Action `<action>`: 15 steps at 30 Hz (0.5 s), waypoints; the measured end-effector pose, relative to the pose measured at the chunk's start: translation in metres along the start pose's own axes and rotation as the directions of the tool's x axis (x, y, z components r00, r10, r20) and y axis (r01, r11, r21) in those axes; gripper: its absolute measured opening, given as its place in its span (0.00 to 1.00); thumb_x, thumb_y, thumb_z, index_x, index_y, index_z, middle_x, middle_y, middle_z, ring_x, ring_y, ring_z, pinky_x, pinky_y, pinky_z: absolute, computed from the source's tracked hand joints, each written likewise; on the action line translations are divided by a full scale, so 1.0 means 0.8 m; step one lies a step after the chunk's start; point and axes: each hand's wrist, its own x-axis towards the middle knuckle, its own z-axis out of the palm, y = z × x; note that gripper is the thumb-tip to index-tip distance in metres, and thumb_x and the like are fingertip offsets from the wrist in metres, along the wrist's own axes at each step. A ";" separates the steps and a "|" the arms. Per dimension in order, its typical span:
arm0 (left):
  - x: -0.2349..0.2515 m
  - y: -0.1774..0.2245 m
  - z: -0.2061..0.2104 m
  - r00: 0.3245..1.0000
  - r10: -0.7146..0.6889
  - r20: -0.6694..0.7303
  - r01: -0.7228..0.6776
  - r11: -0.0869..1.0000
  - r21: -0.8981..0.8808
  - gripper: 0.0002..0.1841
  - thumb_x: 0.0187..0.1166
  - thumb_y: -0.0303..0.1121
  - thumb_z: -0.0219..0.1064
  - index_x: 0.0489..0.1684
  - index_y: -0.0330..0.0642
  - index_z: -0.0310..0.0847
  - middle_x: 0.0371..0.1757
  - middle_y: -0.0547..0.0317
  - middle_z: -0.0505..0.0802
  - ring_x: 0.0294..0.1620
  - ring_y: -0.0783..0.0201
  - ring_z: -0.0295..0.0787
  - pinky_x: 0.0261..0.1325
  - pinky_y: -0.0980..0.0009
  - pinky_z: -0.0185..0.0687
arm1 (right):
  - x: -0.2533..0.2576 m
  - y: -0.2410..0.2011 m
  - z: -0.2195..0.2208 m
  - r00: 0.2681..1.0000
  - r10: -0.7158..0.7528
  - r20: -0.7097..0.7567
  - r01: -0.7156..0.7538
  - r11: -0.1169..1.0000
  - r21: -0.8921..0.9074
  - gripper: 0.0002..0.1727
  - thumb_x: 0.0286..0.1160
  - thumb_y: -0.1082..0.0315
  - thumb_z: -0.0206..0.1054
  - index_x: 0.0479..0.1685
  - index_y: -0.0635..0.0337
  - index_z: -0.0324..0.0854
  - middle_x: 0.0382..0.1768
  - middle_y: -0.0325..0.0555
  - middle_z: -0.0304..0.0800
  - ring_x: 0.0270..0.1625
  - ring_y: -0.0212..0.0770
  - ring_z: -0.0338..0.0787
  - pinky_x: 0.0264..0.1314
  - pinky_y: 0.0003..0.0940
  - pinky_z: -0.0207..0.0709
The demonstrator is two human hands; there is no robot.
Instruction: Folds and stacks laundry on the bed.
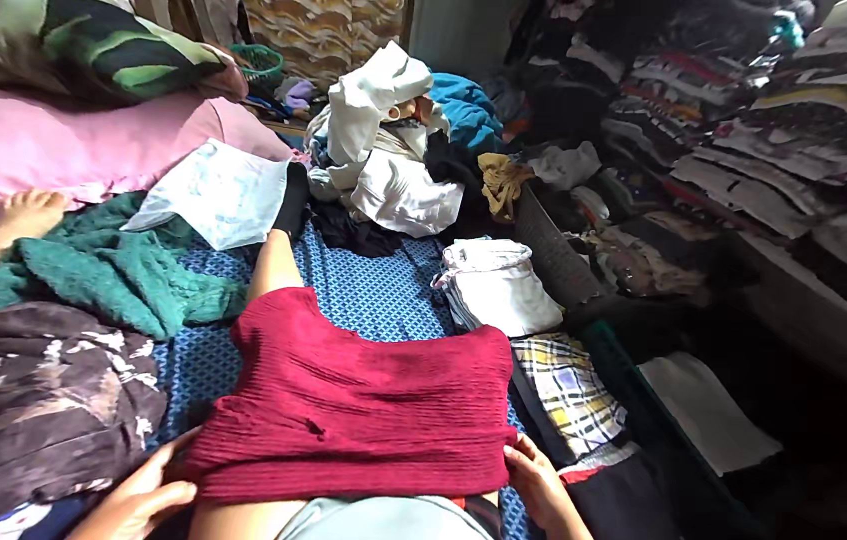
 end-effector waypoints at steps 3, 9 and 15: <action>0.005 -0.002 -0.011 0.996 0.021 0.090 -0.015 0.998 -0.067 0.44 0.63 0.30 0.71 0.87 0.41 0.55 0.68 0.59 0.87 0.59 0.73 0.88 0.58 0.73 0.88 | 0.001 -0.006 -0.001 0.999 -0.038 0.007 0.038 0.998 -0.056 0.26 0.68 0.75 0.61 0.69 0.65 0.67 0.47 0.45 0.89 0.42 0.37 0.93 0.46 0.37 0.90; 0.028 0.004 -0.001 0.994 0.087 -0.067 -0.078 0.988 0.134 0.49 0.72 0.63 0.62 0.89 0.35 0.57 0.81 0.43 0.76 0.79 0.58 0.75 0.79 0.57 0.71 | 0.006 -0.016 0.006 0.988 -0.154 0.028 0.156 0.956 -0.248 0.38 0.61 0.69 0.58 0.82 0.67 0.62 0.60 0.49 0.85 0.52 0.33 0.89 0.52 0.32 0.85; 0.031 0.022 0.039 0.943 0.228 -0.241 -0.098 0.885 0.455 0.30 0.92 0.48 0.50 0.68 0.25 0.77 0.65 0.23 0.84 0.73 0.35 0.78 0.76 0.36 0.64 | 0.011 -0.017 0.046 0.944 -0.255 -0.211 0.169 0.920 -0.353 0.25 0.92 0.57 0.45 0.64 0.72 0.73 0.49 0.51 0.85 0.50 0.32 0.86 0.57 0.32 0.81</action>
